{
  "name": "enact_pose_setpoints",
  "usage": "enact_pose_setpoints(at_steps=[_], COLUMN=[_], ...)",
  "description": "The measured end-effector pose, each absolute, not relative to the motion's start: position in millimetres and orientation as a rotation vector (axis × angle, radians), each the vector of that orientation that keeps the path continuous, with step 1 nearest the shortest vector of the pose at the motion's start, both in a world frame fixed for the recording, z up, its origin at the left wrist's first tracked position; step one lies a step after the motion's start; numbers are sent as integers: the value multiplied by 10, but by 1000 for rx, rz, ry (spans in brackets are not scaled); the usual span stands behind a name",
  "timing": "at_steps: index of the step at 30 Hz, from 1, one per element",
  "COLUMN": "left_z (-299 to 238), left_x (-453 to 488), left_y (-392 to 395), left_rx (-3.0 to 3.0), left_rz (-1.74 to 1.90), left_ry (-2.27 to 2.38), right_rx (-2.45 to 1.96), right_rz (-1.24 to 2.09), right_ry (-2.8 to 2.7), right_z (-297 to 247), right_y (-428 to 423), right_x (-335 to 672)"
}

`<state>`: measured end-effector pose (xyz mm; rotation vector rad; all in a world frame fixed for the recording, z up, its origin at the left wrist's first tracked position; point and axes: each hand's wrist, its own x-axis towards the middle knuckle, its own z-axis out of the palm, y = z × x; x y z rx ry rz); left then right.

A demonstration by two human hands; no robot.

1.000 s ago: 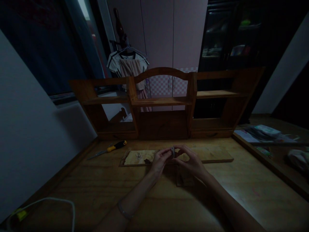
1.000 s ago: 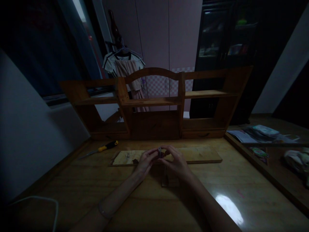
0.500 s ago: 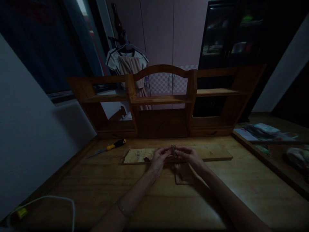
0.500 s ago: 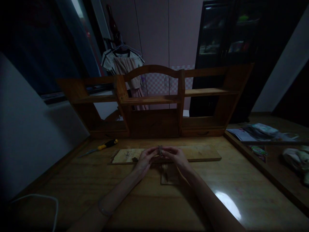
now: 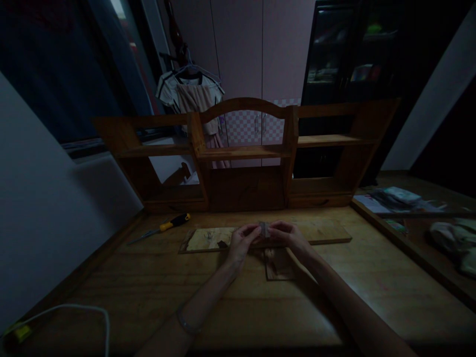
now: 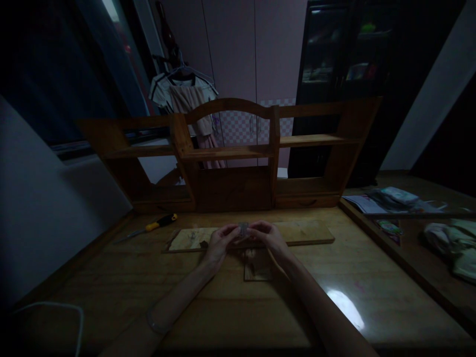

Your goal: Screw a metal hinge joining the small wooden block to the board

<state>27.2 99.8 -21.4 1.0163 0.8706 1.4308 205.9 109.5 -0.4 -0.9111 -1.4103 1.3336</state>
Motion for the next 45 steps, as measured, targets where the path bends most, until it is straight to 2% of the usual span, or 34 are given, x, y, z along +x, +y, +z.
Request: enact_pose_setpoints(at_steps=[12, 34, 39, 45], left_z=[-176, -46, -76, -180], left_x=[289, 339, 327, 335], left_y=[943, 777, 828, 923], left_rx=[1434, 1529, 1468, 961], left_rz=[1535, 1649, 1655, 1389], left_ry=[1076, 1123, 1099, 746], right_rx=[-820, -913, -904, -858], right_rz=[1252, 1086, 1164, 1434], right_ry=[-1475, -1521, -1456, -1355], right_z=[-79, -32, -24, -57], right_y=[1087, 1000, 1044, 1084], right_x=[1951, 1905, 1937, 2007])
